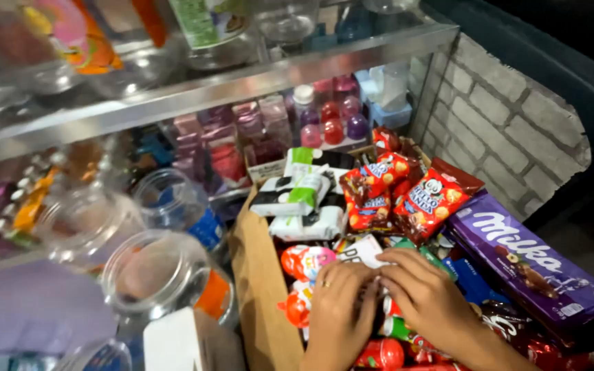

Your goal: Organizing and restocking various snack items, including chocolates and candies, onto store shelves and into display containers.

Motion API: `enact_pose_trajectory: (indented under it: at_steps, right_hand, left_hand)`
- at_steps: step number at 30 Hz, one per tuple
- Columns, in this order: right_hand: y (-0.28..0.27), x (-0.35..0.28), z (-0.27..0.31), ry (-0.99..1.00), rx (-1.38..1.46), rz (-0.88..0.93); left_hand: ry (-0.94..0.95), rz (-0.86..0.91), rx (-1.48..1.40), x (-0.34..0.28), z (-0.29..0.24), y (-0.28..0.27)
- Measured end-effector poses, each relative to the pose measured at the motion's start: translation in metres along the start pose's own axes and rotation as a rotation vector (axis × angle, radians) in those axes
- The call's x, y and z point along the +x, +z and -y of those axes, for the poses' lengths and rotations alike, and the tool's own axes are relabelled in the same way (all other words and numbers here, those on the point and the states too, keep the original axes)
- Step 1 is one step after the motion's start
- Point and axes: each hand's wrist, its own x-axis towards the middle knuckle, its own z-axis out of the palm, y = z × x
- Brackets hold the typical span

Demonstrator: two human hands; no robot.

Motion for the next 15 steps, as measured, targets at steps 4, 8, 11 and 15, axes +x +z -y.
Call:
enact_pose_trajectory:
  at_steps: [4, 8, 11, 15]
  right_hand:
    - [-0.014, 0.01, 0.007, 0.02, -0.014, -0.157]
    - [-0.022, 0.021, 0.01, 0.074, 0.056, -0.056]
    - [-0.018, 0.02, 0.011, 0.079, 0.127, 0.017]
    - [-0.021, 0.021, 0.018, 0.035, 0.046, 0.054]
  left_hand:
    - [-0.016, 0.025, 0.026, -0.005, 0.012, 0.006]
    - [-0.071, -0.057, 0.153, -0.003, 0.012, 0.011]
    - [-0.091, -0.089, 0.196, 0.0, 0.007, 0.011]
    - [-0.066, -0.177, 0.156, 0.003, 0.001, 0.009]
